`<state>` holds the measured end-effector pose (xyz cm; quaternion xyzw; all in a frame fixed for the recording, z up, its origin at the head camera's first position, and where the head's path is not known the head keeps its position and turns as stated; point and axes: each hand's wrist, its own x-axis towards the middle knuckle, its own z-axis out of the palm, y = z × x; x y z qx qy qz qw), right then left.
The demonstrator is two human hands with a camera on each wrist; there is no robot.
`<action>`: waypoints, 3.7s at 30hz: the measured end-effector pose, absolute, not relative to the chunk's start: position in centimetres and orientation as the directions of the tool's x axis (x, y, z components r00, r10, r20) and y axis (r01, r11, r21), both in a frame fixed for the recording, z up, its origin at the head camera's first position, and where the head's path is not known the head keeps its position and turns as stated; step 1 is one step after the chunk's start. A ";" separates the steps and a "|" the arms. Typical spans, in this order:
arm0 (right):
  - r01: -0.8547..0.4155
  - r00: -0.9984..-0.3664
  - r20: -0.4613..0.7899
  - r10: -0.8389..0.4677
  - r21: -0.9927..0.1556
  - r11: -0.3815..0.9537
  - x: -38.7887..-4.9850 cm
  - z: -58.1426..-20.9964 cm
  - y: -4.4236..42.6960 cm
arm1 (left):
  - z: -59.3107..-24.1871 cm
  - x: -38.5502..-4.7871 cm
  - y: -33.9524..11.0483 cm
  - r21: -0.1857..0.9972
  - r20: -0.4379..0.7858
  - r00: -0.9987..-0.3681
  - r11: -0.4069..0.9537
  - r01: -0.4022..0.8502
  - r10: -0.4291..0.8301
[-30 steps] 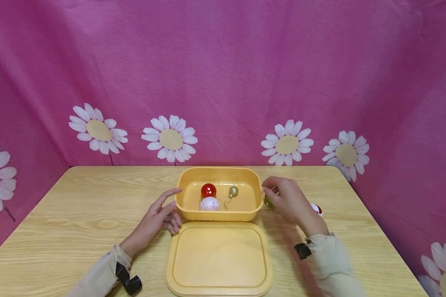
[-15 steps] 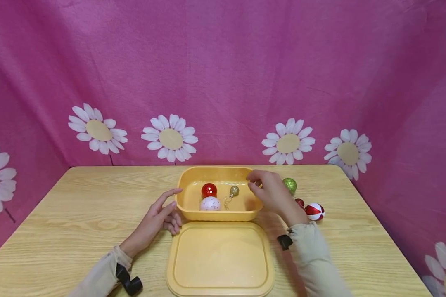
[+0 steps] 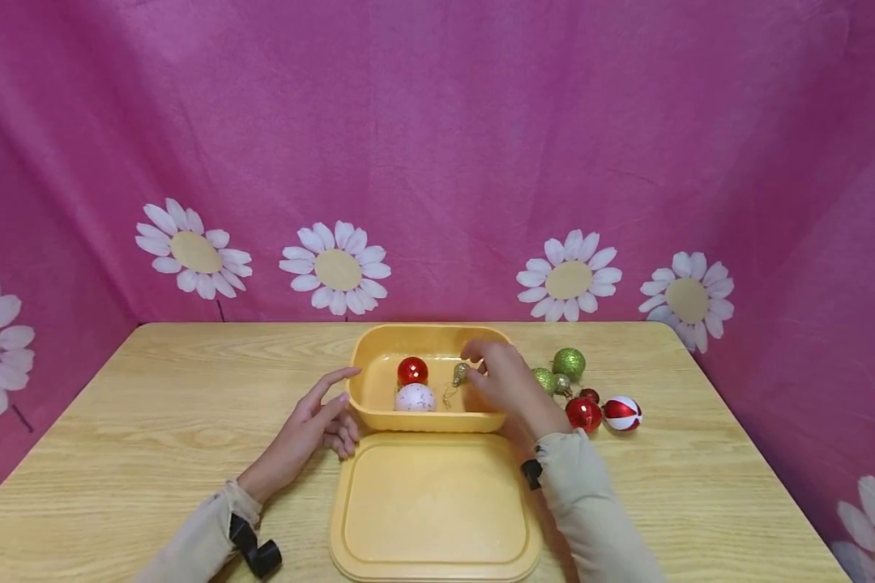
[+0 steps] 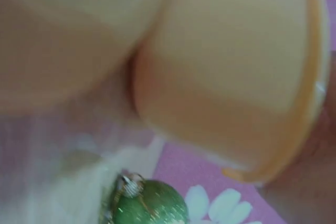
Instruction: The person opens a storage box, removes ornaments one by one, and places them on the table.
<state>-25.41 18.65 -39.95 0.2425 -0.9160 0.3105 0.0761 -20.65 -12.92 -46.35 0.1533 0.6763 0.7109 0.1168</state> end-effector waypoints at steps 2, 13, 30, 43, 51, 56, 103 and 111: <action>-0.499 -0.867 0.288 -0.407 -0.519 0.694 -25.5 -40.5 18.3 | -46.3 -20.6 -13.0 0.998 0.057 -0.927 -0.055 0.040 0.371; -0.473 -0.880 0.176 -0.442 -0.412 0.779 -24.8 -41.1 17.1 | -46.3 -20.7 -13.0 0.998 0.058 -0.924 -0.051 0.042 0.378; -0.427 -0.896 0.107 -0.431 -0.473 0.771 -25.0 -41.1 17.2 | -46.2 -20.6 -13.0 0.997 0.069 -0.924 -0.054 0.052 0.376; -0.551 -0.798 0.085 -0.596 -0.504 0.665 -25.4 -41.0 17.2 | -46.2 -20.7 -13.0 0.998 0.058 -0.924 -0.047 0.044 0.377; -0.533 -0.808 0.102 -0.580 -0.545 0.647 -25.8 -40.9 17.0 | -46.2 -20.6 -13.1 0.997 0.076 -0.926 -0.059 0.058 0.371; -0.497 -0.846 0.117 -0.520 -0.527 0.690 -25.8 -41.1 17.0 | -46.2 -20.6 -13.1 0.997 0.076 -0.923 -0.057 0.059 0.377; -0.380 -0.911 0.192 -0.364 -0.732 0.566 -23.7 -36.9 21.2 | -46.1 -20.6 -13.1 0.998 0.064 -0.928 -0.049 0.049 0.367; -0.377 -0.920 0.224 -0.320 -0.729 0.572 -22.7 -36.0 23.4 | -46.1 -20.6 -13.1 0.998 0.059 -0.926 -0.049 0.044 0.372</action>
